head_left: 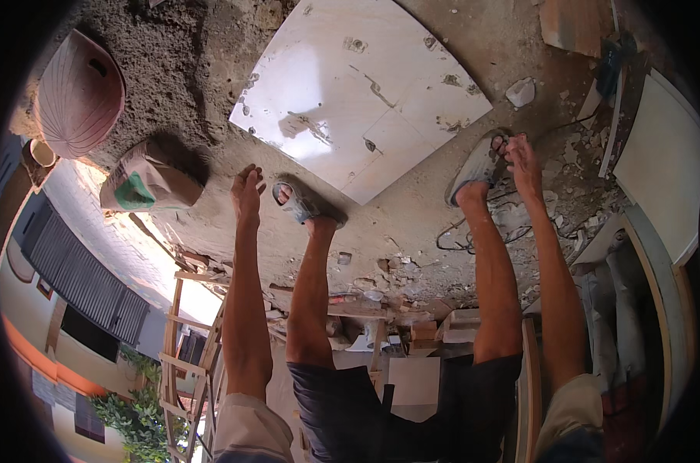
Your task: The person marks a tile with a marker, carries it to a different area, and then uses an angle grinder to cut along the marked lines.
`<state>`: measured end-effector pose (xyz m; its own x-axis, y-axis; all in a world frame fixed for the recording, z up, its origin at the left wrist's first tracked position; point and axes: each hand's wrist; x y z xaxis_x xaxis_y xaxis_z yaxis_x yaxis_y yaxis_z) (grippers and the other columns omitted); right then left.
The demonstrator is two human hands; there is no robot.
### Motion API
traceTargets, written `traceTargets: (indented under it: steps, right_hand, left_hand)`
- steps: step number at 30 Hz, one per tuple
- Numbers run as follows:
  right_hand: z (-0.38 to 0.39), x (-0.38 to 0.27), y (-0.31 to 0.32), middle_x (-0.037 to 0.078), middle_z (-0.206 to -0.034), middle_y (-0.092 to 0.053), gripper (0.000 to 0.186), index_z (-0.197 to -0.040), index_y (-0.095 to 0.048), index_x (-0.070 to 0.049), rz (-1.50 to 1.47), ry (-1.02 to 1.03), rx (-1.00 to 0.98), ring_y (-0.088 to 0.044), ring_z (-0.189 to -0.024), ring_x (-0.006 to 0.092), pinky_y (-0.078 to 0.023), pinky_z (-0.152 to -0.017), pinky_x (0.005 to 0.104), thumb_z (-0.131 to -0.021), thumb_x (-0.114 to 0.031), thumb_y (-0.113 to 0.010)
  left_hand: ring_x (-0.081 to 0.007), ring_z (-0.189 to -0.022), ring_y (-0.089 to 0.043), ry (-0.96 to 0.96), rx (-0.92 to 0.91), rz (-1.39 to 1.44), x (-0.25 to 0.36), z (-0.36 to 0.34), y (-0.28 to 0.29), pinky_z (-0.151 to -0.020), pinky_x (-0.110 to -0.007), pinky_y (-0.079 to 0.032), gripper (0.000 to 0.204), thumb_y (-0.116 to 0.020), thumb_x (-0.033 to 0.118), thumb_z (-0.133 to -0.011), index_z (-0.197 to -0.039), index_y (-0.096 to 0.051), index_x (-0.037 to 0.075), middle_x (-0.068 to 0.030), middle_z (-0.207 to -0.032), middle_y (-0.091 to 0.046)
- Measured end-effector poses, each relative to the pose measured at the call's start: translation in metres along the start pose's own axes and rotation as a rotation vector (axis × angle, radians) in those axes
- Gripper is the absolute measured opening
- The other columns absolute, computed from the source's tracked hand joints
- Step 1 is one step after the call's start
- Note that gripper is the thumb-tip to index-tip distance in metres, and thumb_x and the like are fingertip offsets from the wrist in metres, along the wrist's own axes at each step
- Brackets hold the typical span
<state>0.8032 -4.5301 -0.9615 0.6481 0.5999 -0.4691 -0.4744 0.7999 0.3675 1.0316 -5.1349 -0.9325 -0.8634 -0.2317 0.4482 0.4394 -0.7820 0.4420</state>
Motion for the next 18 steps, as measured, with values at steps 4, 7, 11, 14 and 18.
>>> traceTargets:
  steps: [4, 7, 11, 14, 18]
  right_hand:
    - [-0.067, 0.002, -0.032, 0.016, -0.135, -0.062, 0.055, -0.144, -0.052, -0.002, -0.224, -0.101, 0.115, -0.062, -0.122, 0.0262, -0.053, -0.100, 0.0403, -0.106, -0.041, -0.057]
    - [-0.091, 0.009, -0.056, 0.018, -0.133, -0.060, 0.051, -0.142, -0.052, -0.001, -0.307, -0.086, 0.178, -0.061, -0.122, 0.0271, -0.052, -0.102, 0.0408, -0.104, -0.033, -0.059]
    - [-0.087, 0.013, -0.066, 0.019, -0.136, -0.058, 0.053, -0.147, -0.046, 0.002, -0.389, -0.160, 0.236, -0.059, -0.126, 0.0286, -0.052, -0.104, 0.0428, -0.106, -0.030, -0.056]
    - [-0.094, 0.001, -0.081, 0.019, -0.140, -0.056, 0.054, -0.150, -0.043, 0.003, -0.434, -0.172, 0.202, -0.056, -0.130, 0.0293, -0.050, -0.108, 0.0450, -0.108, -0.028, -0.055]
    - [-0.098, 0.003, -0.091, 0.020, -0.144, -0.052, 0.057, -0.152, -0.039, 0.003, -0.454, -0.160, 0.207, -0.053, -0.134, 0.0308, -0.049, -0.110, 0.0470, -0.108, -0.029, -0.054]
  left_hand:
    - [-0.0231, -0.111, -0.064, 0.037, 0.292, 0.208, -0.029, -0.138, -0.013, -0.091, -0.039, -0.057, 0.038, -0.062, 0.026, -0.101, -0.131, -0.060, 0.001, -0.0106, -0.122, -0.068]
    - [-0.0283, -0.100, -0.068, 0.109, 0.605, 0.036, -0.028, -0.195, -0.018, -0.085, -0.042, -0.054, 0.045, -0.067, 0.038, -0.095, -0.114, -0.070, -0.003, -0.0161, -0.110, -0.072]
    - [-0.0317, -0.092, -0.069, 0.195, 0.721, -0.079, -0.022, -0.209, -0.054, -0.084, -0.044, -0.053, 0.048, -0.068, 0.042, -0.093, -0.103, -0.074, -0.005, -0.0194, -0.104, -0.074]
    - [-0.0307, -0.091, -0.071, 0.104, 0.680, 0.056, -0.032, -0.235, -0.023, -0.084, -0.044, -0.054, 0.049, -0.070, 0.043, -0.092, -0.104, -0.075, -0.004, -0.0176, -0.105, -0.076]
    - [-0.0250, -0.091, -0.072, 0.002, 0.611, 0.093, -0.064, -0.256, -0.001, -0.083, -0.039, -0.055, 0.045, -0.071, 0.040, -0.094, -0.107, -0.076, -0.003, -0.0121, -0.103, -0.078]
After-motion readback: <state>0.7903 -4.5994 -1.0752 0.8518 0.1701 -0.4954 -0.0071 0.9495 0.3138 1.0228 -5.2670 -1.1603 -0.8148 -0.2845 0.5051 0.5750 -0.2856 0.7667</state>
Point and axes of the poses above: each hand's wrist, its own z-axis away from the middle knuckle, its own y-axis out of the back of the hand, x = y × z
